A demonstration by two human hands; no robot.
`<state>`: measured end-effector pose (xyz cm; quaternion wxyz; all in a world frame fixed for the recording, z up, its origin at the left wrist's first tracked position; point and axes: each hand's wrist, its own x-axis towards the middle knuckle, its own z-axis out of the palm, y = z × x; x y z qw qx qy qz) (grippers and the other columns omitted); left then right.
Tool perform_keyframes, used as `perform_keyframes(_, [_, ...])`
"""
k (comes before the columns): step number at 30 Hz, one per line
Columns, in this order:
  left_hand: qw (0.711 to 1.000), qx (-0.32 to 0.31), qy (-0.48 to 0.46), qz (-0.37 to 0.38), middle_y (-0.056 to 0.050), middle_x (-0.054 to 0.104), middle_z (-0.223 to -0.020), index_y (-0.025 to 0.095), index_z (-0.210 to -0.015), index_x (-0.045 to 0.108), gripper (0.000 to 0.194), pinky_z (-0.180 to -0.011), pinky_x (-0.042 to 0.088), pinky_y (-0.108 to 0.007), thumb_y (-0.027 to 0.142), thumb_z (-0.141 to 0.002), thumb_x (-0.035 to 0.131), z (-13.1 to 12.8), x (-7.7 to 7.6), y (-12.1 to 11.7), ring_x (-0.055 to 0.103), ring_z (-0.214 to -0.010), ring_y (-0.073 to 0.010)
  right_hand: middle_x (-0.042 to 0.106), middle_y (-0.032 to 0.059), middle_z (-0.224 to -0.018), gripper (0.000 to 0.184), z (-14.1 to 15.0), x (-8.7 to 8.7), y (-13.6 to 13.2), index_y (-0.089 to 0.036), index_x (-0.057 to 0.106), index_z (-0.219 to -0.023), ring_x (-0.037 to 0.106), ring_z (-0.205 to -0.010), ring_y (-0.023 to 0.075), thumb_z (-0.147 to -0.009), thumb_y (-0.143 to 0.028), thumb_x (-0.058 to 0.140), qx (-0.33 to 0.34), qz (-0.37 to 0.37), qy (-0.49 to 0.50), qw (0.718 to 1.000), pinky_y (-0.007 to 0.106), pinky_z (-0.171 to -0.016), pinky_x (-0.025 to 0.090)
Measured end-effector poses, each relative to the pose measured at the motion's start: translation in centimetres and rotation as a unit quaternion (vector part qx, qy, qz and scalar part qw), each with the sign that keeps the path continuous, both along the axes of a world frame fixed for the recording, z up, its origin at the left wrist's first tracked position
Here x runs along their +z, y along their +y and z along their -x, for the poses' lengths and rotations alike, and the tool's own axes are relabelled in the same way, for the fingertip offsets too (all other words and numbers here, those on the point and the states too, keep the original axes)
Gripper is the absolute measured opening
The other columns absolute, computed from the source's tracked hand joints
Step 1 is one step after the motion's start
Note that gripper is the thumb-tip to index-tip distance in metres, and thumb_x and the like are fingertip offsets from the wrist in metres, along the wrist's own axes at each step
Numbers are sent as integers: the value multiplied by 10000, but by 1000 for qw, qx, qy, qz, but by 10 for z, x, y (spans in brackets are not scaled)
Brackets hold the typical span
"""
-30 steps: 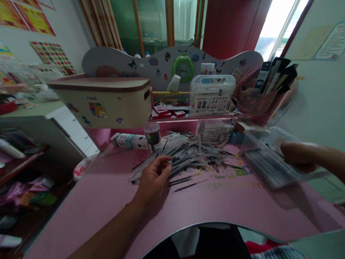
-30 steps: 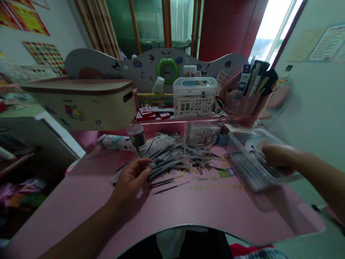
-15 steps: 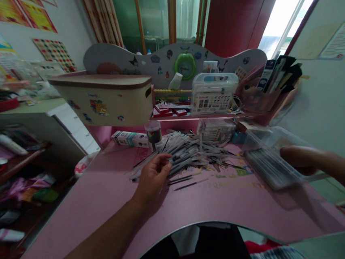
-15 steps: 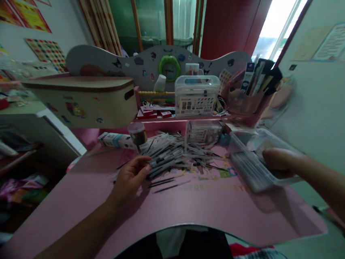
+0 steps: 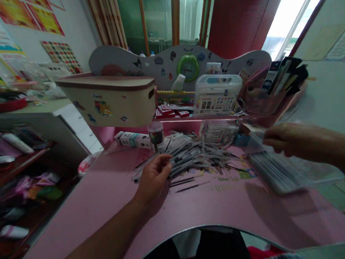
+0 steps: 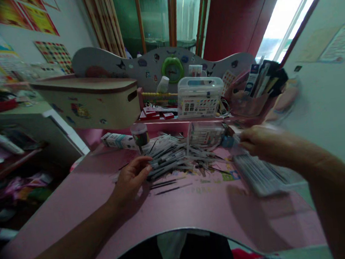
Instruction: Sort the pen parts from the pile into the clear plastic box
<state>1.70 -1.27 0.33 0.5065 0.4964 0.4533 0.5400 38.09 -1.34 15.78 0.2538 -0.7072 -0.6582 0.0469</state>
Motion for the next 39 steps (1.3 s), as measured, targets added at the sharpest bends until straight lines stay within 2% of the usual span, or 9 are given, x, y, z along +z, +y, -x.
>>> perform_keyframes(3, [1000,-3,13,-6,-16,625,-821,196,-1011,708,270,-608,413,-223,315,-771,741,1,2,1,555,-723,-144,692,13,-671,100,56,-18,-4,-217,744,-716,546,-556,108,-787,-160,703,197,122,-132,964,268,-567,349])
perform_keyframes(5, [1000,-4,20,-14,-21,641,-823,195,-1000,709,257,-642,434,-234,304,-770,738,3,3,3,567,-739,-149,701,39,-709,141,92,-35,-2,-207,724,-762,583,-605,140,-857,-163,629,252,147,-179,940,275,-579,351])
perform_keyframes(9, [1000,1,16,-12,-24,642,-832,198,-993,708,244,-633,438,-236,301,-773,731,2,4,2,573,-741,-150,714,103,-919,163,133,-77,12,-177,701,-870,661,-841,214,-898,-130,548,229,120,-225,939,278,-664,408])
perform_keyframes(16, [1000,-5,-12,10,-15,628,-835,198,-988,692,224,-610,417,-218,286,-784,725,-2,5,-2,557,-729,-137,654,113,-1069,196,140,-126,27,-182,659,-1030,670,-890,233,-947,-183,481,190,92,-247,946,279,-675,446])
perform_keyframes(21, [999,-23,31,-16,-25,645,-840,197,-988,699,217,-649,444,-249,295,-795,719,2,-1,2,585,-755,-160,645,105,-1018,158,135,-134,28,-179,675,-985,648,-861,228,-937,-221,530,195,83,-203,956,289,-700,445])
perform_keyframes(24, [995,-41,82,-43,-26,632,-826,196,-1016,701,215,-635,440,-261,279,-819,684,3,0,1,570,-721,-160,639,84,-940,158,134,-129,26,-172,677,-960,614,-820,194,-938,-176,521,232,-9,-102,967,284,-728,441])
perform_keyframes(30, [949,-85,244,-180,-27,624,-906,202,-1124,690,300,-669,441,-274,221,-824,680,5,6,-5,544,-689,-139,614,24,-772,103,151,-111,3,-171,658,-966,568,-688,131,-927,-162,564,379,-183,143,896,234,-650,444])
perform_keyframes(36, [931,-126,274,-208,-16,635,-824,197,-952,717,132,-702,415,-272,172,-870,616,1,8,-11,559,-749,-158,690,16,-816,152,170,-120,-12,-189,658,-1028,623,-706,122,-902,-143,585,401,-122,244,874,216,-650,468])
perform_keyframes(39, [966,-73,202,-145,0,603,-727,187,-759,669,131,-681,413,-257,191,-875,608,-1,13,-13,549,-718,-152,700,21,-857,277,167,-130,-4,-186,604,-1171,631,-702,126,-895,-162,589,354,-76,279,890,226,-652,478])
